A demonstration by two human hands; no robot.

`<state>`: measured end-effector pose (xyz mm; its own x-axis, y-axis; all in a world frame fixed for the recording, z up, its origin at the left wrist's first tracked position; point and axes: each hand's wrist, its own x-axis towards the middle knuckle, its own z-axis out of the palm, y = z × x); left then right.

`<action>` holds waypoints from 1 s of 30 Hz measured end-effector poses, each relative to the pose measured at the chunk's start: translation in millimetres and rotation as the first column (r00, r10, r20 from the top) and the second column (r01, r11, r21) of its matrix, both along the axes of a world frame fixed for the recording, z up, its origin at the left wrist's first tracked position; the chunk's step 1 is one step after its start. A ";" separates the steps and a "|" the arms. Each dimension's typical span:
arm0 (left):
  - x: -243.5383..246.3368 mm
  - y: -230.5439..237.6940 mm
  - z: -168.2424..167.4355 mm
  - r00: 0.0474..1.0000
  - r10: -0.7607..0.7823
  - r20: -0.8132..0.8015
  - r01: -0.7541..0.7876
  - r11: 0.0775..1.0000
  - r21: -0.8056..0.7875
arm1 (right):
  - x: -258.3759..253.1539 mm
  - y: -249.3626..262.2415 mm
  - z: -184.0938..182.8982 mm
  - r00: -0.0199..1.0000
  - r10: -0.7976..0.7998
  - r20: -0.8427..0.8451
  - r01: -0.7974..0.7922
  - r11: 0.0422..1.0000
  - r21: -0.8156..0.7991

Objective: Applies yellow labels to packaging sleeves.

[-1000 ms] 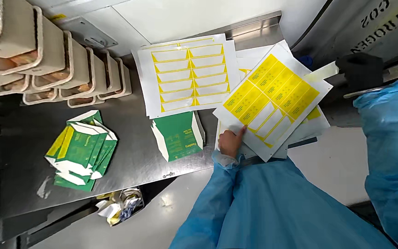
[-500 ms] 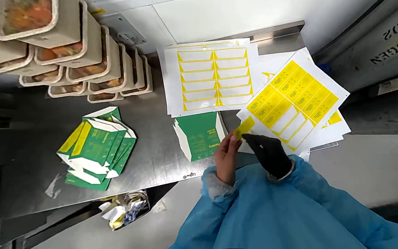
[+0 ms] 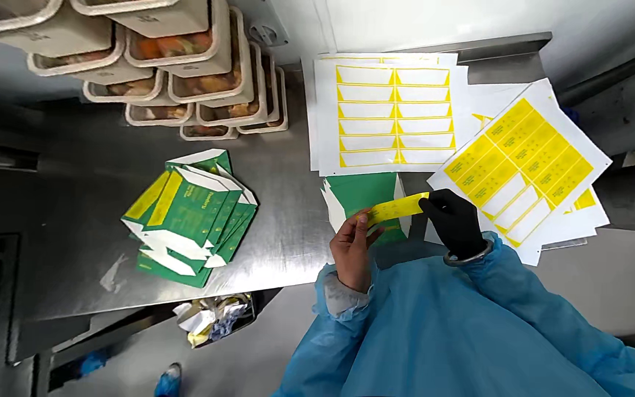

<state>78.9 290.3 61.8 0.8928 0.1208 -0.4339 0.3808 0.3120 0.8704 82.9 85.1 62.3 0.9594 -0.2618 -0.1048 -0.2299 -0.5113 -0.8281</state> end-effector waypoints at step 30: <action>69.9 15.5 -116.7 0.984 0.150 0.094 -0.163 0.563 0.810 | 92.9 38.0 -93.8 0.927 -0.015 -0.374 -0.052 0.985 -0.167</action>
<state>148.9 305.8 -55.0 0.8295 0.5542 -0.0688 0.3830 -0.4750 0.7923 175.8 123.1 -31.4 0.8644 -0.2901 -0.4106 -0.4937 -0.6440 -0.5844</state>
